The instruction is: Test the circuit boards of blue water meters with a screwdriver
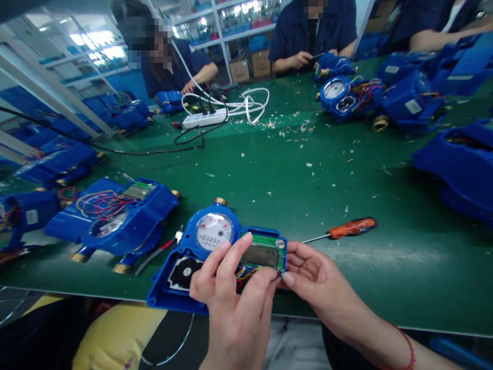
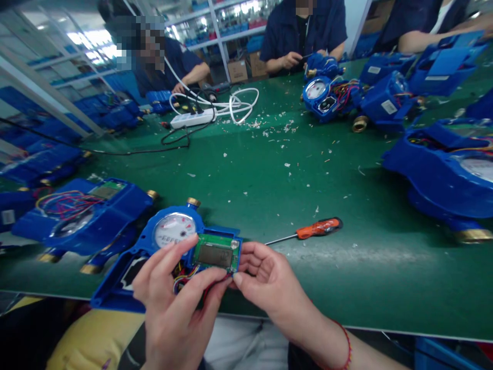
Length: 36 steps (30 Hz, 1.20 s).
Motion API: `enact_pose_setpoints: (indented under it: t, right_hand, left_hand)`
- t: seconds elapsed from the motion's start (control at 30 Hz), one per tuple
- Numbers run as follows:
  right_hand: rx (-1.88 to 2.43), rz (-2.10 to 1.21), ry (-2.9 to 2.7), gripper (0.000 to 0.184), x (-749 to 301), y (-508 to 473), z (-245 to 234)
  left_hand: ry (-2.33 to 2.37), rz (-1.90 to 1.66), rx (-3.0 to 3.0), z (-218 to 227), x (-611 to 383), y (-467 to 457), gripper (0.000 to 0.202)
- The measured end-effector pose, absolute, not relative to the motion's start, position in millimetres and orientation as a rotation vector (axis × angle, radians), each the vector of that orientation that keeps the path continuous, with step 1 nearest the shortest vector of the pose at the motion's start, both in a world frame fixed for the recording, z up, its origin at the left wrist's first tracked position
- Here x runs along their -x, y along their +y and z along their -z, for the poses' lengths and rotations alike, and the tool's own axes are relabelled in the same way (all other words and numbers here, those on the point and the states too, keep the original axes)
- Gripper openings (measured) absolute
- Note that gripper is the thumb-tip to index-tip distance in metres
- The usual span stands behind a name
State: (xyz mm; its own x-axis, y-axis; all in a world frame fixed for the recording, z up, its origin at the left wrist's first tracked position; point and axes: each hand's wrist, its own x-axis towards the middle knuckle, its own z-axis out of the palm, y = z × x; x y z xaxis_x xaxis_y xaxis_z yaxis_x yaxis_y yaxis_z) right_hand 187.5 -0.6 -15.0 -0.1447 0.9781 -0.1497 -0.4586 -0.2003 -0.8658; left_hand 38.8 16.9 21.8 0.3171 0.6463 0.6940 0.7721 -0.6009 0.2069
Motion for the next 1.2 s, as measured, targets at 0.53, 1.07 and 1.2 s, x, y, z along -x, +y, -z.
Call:
enact_pose_setpoints:
  t: [0.53,1.07,1.2]
  right_hand:
    - [0.823,-1.602,-0.834,0.025,-184,-3,10]
    - [1.020,-1.634,-0.655,0.038,-182,-2,10]
    - [0.998,-1.691,-0.506,0.039,-182,-7,6]
  left_hand:
    - [-1.272,0.924,2.645,-21,-32,19,0.020]
    - [-1.287,1.162,2.446,-12,-37,10,0.019]
    - [-1.229,1.760,2.110,7,-31,-22,0.021]
